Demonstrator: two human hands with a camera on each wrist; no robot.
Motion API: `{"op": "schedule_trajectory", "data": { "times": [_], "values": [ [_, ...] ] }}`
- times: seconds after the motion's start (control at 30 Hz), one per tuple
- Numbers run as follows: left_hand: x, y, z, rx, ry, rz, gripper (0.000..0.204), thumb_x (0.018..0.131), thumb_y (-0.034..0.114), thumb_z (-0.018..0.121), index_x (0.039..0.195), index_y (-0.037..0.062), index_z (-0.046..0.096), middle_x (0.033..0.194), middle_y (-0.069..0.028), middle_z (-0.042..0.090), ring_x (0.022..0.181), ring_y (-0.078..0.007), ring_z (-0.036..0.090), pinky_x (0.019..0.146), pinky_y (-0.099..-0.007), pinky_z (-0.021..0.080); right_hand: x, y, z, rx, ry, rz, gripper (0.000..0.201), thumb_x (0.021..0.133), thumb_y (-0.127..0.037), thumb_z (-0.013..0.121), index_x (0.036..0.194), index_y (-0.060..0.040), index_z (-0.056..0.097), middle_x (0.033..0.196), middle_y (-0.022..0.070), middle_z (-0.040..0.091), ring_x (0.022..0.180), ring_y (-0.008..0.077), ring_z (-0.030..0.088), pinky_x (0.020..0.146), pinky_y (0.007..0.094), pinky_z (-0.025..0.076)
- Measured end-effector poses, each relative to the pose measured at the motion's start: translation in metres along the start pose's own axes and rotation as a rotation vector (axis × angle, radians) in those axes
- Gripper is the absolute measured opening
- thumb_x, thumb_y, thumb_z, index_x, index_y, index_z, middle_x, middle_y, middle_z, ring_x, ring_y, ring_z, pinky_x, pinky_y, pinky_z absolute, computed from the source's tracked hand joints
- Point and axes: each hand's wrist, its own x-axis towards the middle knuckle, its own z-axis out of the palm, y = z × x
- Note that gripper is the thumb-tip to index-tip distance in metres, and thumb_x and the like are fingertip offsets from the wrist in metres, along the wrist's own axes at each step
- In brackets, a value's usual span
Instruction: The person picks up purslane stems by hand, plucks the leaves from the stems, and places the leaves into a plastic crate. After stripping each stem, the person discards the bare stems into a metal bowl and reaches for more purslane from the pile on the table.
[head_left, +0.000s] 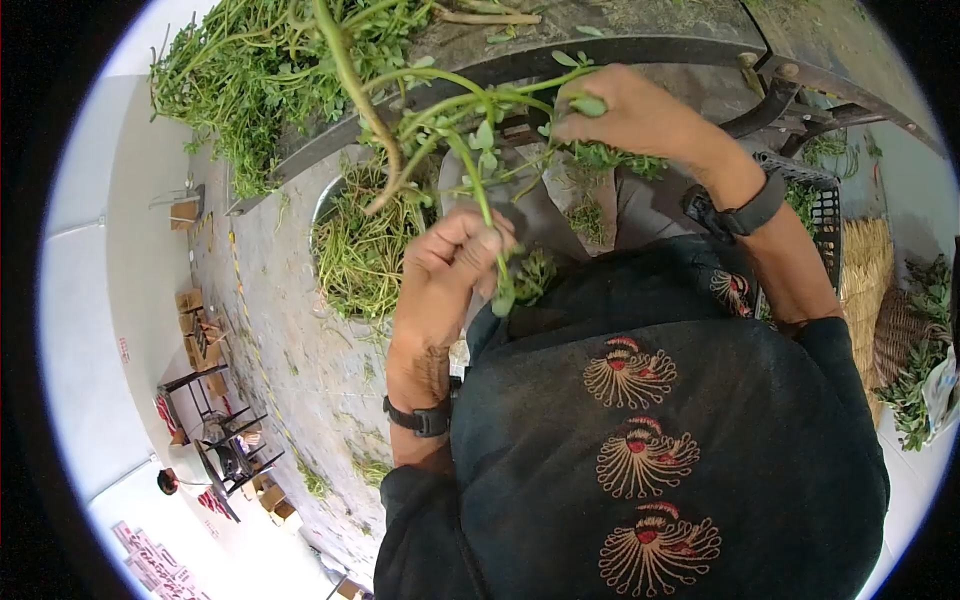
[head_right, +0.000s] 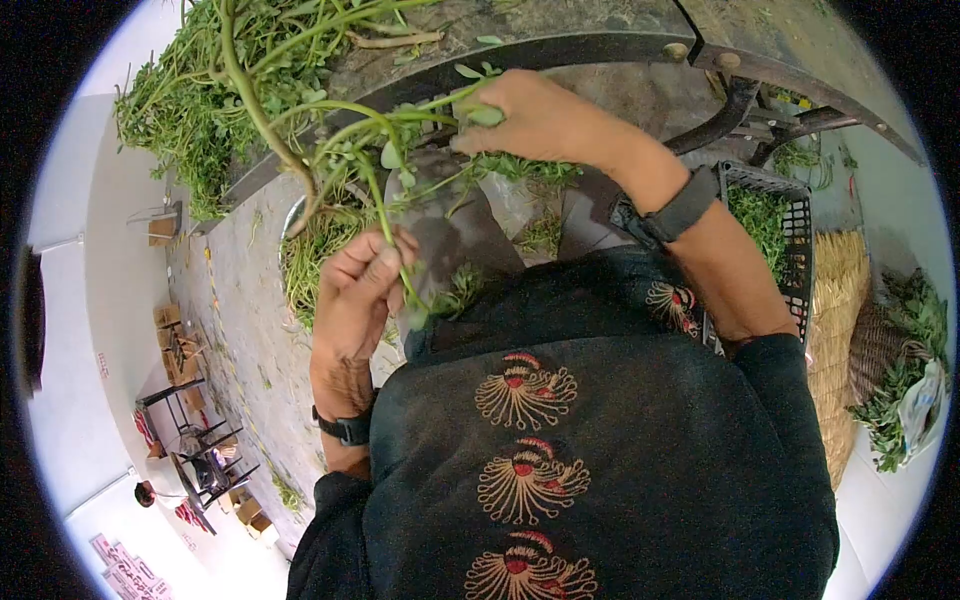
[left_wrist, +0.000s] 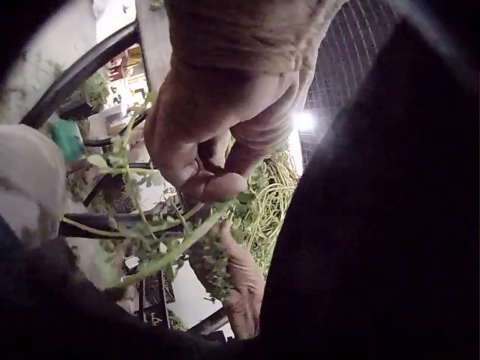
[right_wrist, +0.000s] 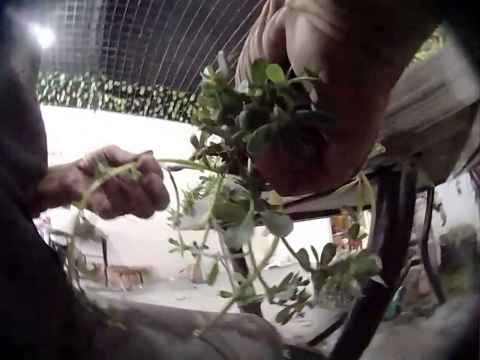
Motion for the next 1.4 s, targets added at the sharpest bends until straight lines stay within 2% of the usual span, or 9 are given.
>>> {"op": "schedule_trajectory", "data": {
  "times": [0.03,0.27,0.4,0.63,0.73,0.93,1.0,1.1,1.4],
  "values": [
    [0.004,-0.003,-0.003,-0.108,0.032,0.002,0.013,0.087,0.013,0.059,0.09,0.0004,0.061,0.09,-0.0041,0.06,0.068,-0.0059,0.052,0.051,-0.0163,0.039,-0.006,-0.018,-0.008,0.223,-0.081,0.19,0.033,0.077,-0.028,0.068,0.095,-0.0008,0.064,0.072,0.0083,0.062,0.067,0.0145,0.054,0.063,0.0288,0.044],
    [0.019,-0.01,0.009,-0.322,0.068,0.06,0.015,0.086,0.012,0.06,0.095,-0.0004,0.064,0.109,-0.0077,0.058,0.076,-0.0083,0.055,0.06,-0.0209,0.045,-0.032,-0.017,0.05,0.683,-0.207,0.186,0.027,0.079,-0.023,0.066,0.091,0.0018,0.063,0.073,0.0016,0.06,0.067,0.0066,0.05,0.06,0.0243,0.041],
    [0.023,-0.012,0.008,-0.327,0.015,0.056,0.016,0.086,0.011,0.06,0.095,-0.0019,0.065,0.127,-0.0071,0.047,0.092,-0.0109,0.054,0.072,-0.0239,0.046,-0.033,-0.036,0.041,0.617,-0.208,0.205,0.036,0.081,-0.034,0.065,0.077,0.0018,0.062,0.067,-0.0001,0.056,0.062,0.0084,0.047,0.055,0.0254,0.038],
    [0.022,-0.011,0.012,-0.308,0.013,0.11,0.013,0.088,0.01,0.058,0.092,-0.0001,0.065,0.124,-0.0063,0.05,0.104,-0.0153,0.053,0.089,-0.0297,0.043,-0.03,-0.028,0.061,0.563,-0.339,0.259,0.04,0.08,-0.04,0.064,0.075,-0.0001,0.062,0.063,0.0034,0.056,0.059,0.0102,0.048,0.053,0.0286,0.039],
    [0.023,-0.018,0.01,-0.39,-0.045,0.079,0.013,0.089,0.011,0.056,0.093,0.0009,0.063,0.121,-0.0053,0.052,0.099,-0.0135,0.054,0.082,-0.0276,0.045,-0.028,-0.019,0.07,0.688,-0.18,0.18,0.037,0.079,-0.037,0.066,0.075,0.0,0.061,0.062,0.0072,0.056,0.057,0.0146,0.049,0.053,0.0291,0.038],
    [0.022,-0.015,0.008,-0.251,0.143,0.049,0.015,0.091,0.014,0.053,0.094,0.0022,0.061,0.112,-0.0086,0.057,0.094,-0.0104,0.055,0.073,-0.0248,0.045,-0.031,-0.037,0.055,-0.146,0.11,-0.403,0.031,0.078,-0.03,0.068,0.078,0.0007,0.062,0.062,0.013,0.058,0.051,0.0259,0.05,0.052,0.0313,0.04],
    [0.024,-0.016,0.005,-0.268,0.173,0.055,0.015,0.091,0.015,0.054,0.094,0.0019,0.061,0.112,-0.0099,0.058,0.093,-0.0107,0.055,0.073,-0.0253,0.045,-0.037,-0.052,0.044,0.384,-0.093,-0.197,0.029,0.078,-0.029,0.069,0.079,-0.0006,0.063,0.062,0.0098,0.059,0.054,0.0197,0.053,0.055,0.0295,0.042],
    [0.028,-0.022,0.003,-0.415,0.086,0.127,0.016,0.091,0.016,0.054,0.093,0.0012,0.061,0.115,-0.012,0.056,0.099,-0.0156,0.054,0.079,-0.0272,0.045,-0.033,-0.041,0.041,0.635,-0.105,0.135,0.025,0.078,-0.025,0.068,0.077,-0.0004,0.062,0.065,0.0074,0.06,0.061,0.013,0.054,0.058,0.0272,0.043],
    [0.032,-0.023,0.013,-0.456,0.052,0.108,0.014,0.089,0.015,0.056,0.089,0.0022,0.061,0.12,-0.0112,0.053,0.107,-0.0199,0.051,0.096,-0.0341,0.038,-0.029,-0.032,0.062,0.732,-0.273,0.267,0.034,0.08,-0.035,0.063,0.08,-0.0009,0.063,0.07,0.003,0.059,0.067,0.0105,0.052,0.061,0.0259,0.041]
  ]
}}
